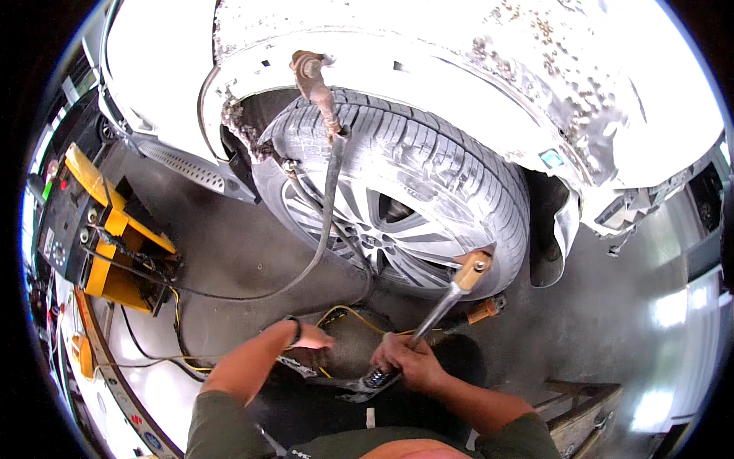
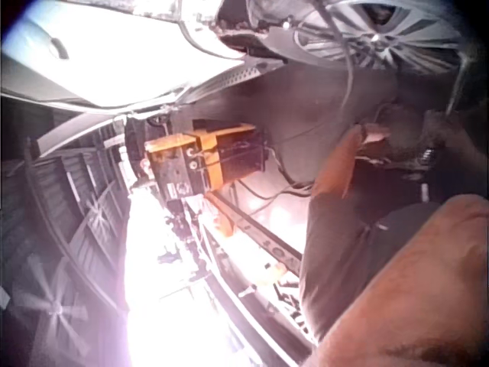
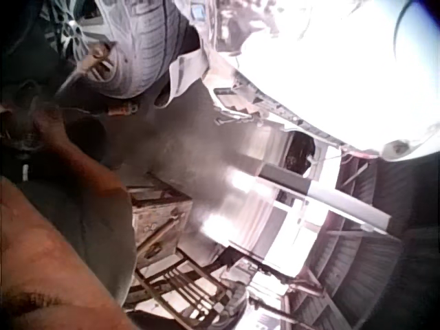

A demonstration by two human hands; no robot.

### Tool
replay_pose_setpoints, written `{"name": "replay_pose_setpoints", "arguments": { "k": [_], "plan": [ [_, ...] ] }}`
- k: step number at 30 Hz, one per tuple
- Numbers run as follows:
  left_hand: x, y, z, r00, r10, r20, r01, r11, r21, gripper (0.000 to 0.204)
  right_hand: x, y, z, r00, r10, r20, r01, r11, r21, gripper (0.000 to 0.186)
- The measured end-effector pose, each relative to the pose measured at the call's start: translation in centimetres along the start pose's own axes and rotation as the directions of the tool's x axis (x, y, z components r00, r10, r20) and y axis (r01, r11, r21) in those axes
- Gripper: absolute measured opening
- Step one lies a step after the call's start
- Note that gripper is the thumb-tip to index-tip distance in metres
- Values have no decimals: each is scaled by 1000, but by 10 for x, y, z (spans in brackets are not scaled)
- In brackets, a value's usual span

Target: The person uses a grinder on a car fender, then uses a slide hammer to pull out a dent, and wipes the area by hand.

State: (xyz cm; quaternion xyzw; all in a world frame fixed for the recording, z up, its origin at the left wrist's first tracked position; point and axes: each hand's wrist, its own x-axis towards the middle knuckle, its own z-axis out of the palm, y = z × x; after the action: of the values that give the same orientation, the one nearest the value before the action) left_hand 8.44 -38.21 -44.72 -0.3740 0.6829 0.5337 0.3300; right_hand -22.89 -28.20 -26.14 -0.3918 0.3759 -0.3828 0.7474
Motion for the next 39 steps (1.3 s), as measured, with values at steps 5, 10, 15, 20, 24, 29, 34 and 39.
{"name": "replay_pose_setpoints", "arguments": {
  "k": [5, 10, 15, 20, 24, 29, 34, 39],
  "plan": [
    [-171, -30, 48, 968, -170, -184, -135, 267, -954, 46, 24, -25, 39, 982, -84, 172, 55, 984, 167, 49],
    [-218, 6, 160, 448, -638, -627, -886, -222, -407, 67, 50, -47, 66, 936, -256, 243, 142, 903, 406, 42],
    [-193, 66, 196, 443, -702, -558, -865, -170, -472, 61, 46, -83, 103, 940, -211, 269, 86, 907, 413, 49],
    [-166, 92, 178, 310, -654, -690, -778, 244, -580, 36, 45, -100, 98, 939, -145, 313, 24, 932, 361, 53],
    [-166, 103, 179, 215, -624, -751, -898, 176, -403, 51, 44, -107, 95, 940, -77, 333, -56, 926, 372, 56],
    [-198, 113, 209, 378, -554, -742, -706, 346, -618, 49, 39, -124, 102, 853, -113, 509, -142, 889, 435, 54],
    [-255, 153, 197, 844, -349, -407, -446, -33, -895, 33, 36, -128, 104, 784, -219, 581, -75, 896, 439, 52],
    [-274, 136, 223, 953, -14, -302, -288, -353, -890, 43, 35, -143, 106, 712, -313, 629, 83, 927, 367, 49]
  ]
}}
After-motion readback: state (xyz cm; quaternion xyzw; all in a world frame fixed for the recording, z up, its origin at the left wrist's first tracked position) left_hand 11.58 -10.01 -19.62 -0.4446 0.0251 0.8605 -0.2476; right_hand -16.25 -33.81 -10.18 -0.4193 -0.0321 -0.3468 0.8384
